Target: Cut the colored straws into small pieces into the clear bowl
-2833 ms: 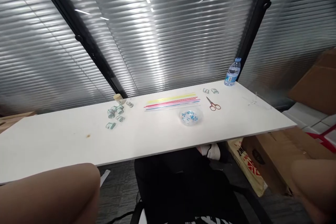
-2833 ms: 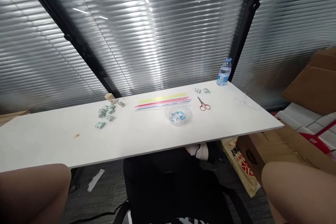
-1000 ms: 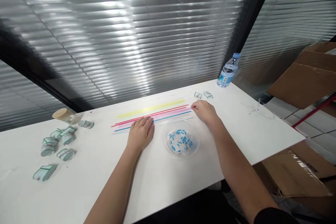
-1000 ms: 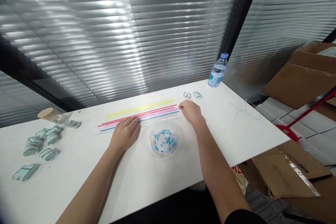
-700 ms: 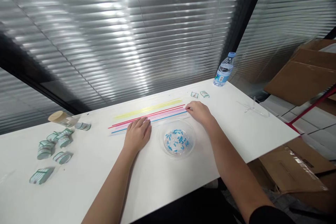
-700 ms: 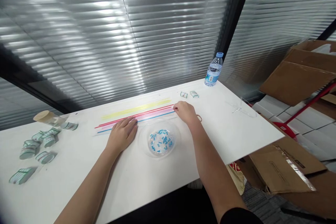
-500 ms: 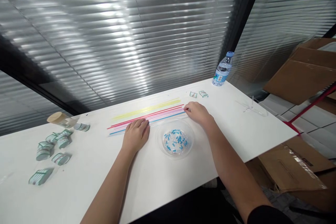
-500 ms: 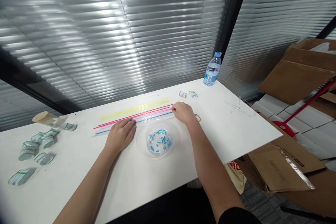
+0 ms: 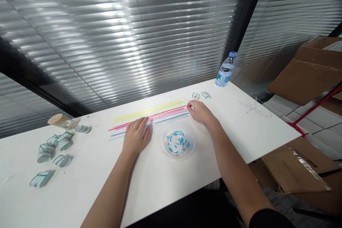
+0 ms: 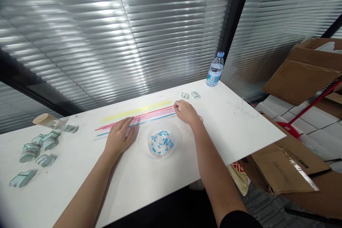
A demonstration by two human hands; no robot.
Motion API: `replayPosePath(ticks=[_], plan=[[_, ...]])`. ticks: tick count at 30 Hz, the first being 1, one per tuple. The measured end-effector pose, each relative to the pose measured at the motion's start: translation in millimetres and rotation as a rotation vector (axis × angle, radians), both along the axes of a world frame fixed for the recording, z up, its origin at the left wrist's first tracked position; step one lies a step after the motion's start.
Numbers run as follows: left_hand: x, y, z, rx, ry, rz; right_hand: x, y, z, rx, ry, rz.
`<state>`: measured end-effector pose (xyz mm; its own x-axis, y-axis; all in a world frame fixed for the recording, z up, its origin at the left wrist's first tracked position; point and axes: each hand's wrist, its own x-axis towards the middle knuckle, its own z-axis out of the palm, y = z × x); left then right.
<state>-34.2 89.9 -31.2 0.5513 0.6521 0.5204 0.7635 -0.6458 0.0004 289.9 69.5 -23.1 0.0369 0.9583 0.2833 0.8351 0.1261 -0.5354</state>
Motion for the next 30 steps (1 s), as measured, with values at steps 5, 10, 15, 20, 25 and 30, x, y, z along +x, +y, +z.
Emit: replayPosePath(ticks=[5,10,15,20,25,30], plan=[[2,-8,7.6,0.227,-0.166,-0.176,13,1,0.6,0.108,0.178,-0.035],[10,-21,12.4,0.275,-0.069,-0.465,21,5,-1.5,0.199,0.342,-0.167],[17,-26,15.9,0.196,-0.023,-0.565,17,8,-3.4,0.229,0.517,-0.262],[13,-23,14.3,0.2,0.018,-0.458,15,10,-4.8,0.179,0.643,-0.29],[8,-19,5.5,0.22,0.038,-0.276,13,10,-4.9,0.177,0.705,-0.29],[9,-18,1.9,0.204,0.032,-0.248,2,9,-0.9,0.17,0.738,-0.241]])
